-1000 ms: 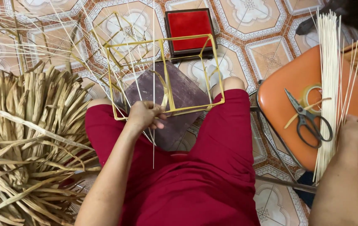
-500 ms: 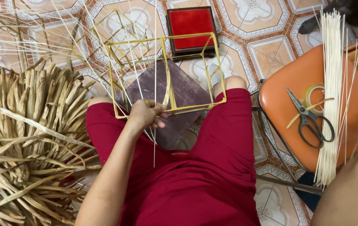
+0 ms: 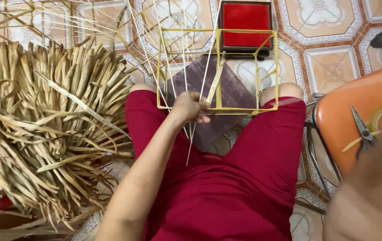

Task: The person is weaving thin bamboo strips onto a pre-made bamboo frame to create a lantern.

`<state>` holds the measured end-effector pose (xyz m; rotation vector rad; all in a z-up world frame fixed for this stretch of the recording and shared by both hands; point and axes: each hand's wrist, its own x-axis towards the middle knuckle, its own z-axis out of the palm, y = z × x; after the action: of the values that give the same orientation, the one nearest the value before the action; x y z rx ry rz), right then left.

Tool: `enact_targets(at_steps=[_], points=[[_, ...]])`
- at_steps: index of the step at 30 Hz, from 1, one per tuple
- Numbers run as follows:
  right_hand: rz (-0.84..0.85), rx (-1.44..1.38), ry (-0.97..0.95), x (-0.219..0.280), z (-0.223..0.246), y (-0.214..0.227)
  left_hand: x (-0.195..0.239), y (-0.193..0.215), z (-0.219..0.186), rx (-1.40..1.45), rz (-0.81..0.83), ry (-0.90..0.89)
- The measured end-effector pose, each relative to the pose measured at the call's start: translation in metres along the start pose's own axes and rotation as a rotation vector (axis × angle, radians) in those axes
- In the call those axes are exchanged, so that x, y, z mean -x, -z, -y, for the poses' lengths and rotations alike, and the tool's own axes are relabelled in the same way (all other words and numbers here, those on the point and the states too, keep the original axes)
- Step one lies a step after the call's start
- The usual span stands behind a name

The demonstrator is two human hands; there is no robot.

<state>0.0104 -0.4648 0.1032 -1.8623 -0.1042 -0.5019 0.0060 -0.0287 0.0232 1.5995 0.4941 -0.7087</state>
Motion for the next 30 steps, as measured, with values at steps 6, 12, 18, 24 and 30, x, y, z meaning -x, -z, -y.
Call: enact_targets(at_steps=[6, 12, 18, 24, 30], points=[[0.201, -0.299, 0.237, -0.011, 0.063, -0.177, -0.011, 0.004, 0.01, 0.104, 0.045, -0.051], [0.299, -0.181, 0.004, -0.001, 0.028, -0.264, -0.012, 0.008, 0.01, 0.108, 0.081, -0.058], [0.43, 0.056, -0.297, 0.024, 0.002, -0.288, -0.017, 0.007, 0.014, 0.164, 0.097, -0.057], [0.535, -0.036, -0.393, 0.047, -0.017, -0.286, -0.016, 0.007, 0.015, 0.158, 0.099, -0.057], [0.547, -0.062, -0.378, 0.062, -0.012, -0.286, -0.017, 0.006, 0.017, 0.137, 0.092, -0.074]])
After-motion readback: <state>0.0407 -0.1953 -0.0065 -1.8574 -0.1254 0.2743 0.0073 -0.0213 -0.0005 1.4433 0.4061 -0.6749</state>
